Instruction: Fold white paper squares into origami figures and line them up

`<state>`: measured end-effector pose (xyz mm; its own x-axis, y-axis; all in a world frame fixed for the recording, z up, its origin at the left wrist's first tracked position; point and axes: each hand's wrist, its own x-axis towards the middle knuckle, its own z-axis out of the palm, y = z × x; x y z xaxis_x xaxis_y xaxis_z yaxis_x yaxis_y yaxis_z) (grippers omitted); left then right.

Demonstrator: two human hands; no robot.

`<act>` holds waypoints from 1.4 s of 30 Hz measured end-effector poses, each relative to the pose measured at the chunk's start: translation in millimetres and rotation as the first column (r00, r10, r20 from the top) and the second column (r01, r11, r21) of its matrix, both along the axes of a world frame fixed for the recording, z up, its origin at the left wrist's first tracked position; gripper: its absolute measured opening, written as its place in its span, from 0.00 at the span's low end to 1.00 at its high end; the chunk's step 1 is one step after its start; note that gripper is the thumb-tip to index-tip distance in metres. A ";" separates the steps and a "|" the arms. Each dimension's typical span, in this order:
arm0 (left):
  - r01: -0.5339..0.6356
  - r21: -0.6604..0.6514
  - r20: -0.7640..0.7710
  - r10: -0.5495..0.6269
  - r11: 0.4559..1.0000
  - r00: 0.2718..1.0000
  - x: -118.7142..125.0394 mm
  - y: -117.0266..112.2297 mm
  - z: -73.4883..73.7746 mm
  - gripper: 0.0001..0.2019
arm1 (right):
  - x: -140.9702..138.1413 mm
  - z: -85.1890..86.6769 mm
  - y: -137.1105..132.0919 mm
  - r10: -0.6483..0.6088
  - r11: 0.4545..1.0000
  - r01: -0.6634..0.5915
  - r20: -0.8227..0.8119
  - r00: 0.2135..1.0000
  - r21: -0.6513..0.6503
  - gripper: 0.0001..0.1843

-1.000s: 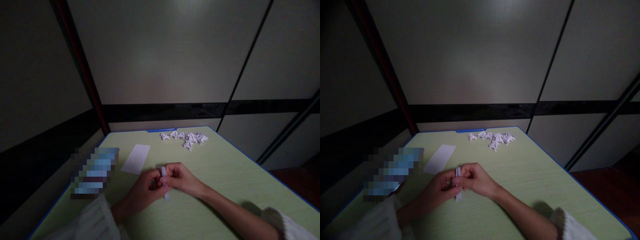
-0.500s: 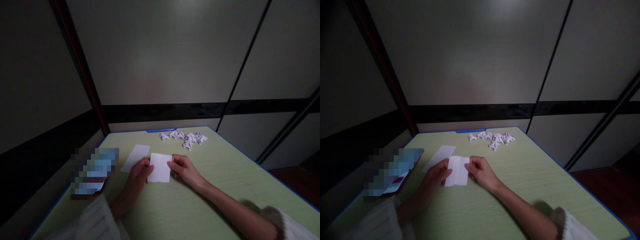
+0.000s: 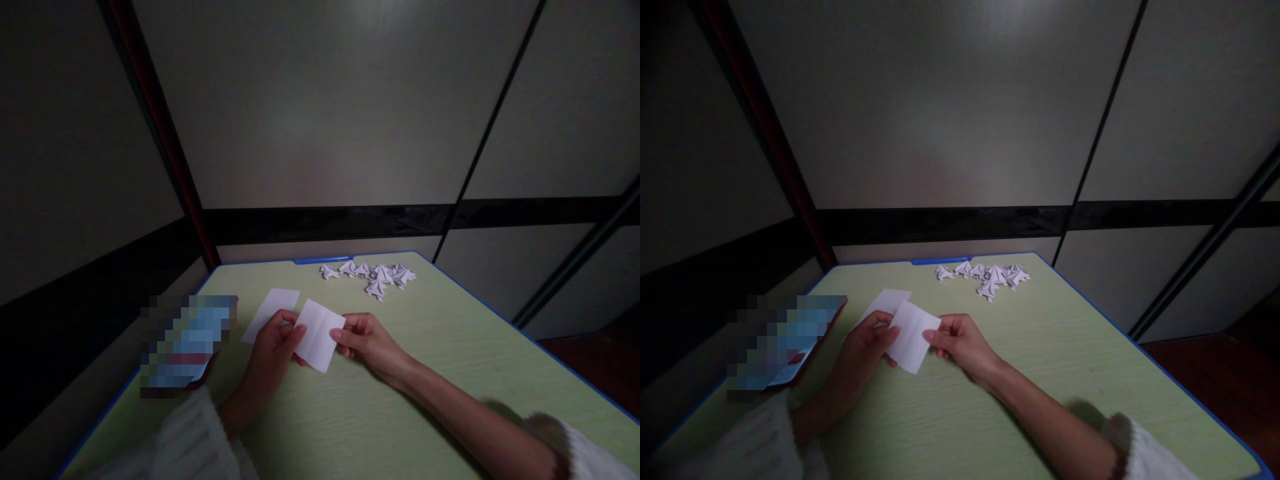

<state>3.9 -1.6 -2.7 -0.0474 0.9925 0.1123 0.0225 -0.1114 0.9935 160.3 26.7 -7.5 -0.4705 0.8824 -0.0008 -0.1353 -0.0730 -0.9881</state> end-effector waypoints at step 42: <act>0.041 -0.139 0.025 -0.037 0.989 0.999 0.5 0.8 -3.6 0.07 | -3.8 1.0 1.2 -0.142 0.984 0.139 0.020 0.990 0.110 0.15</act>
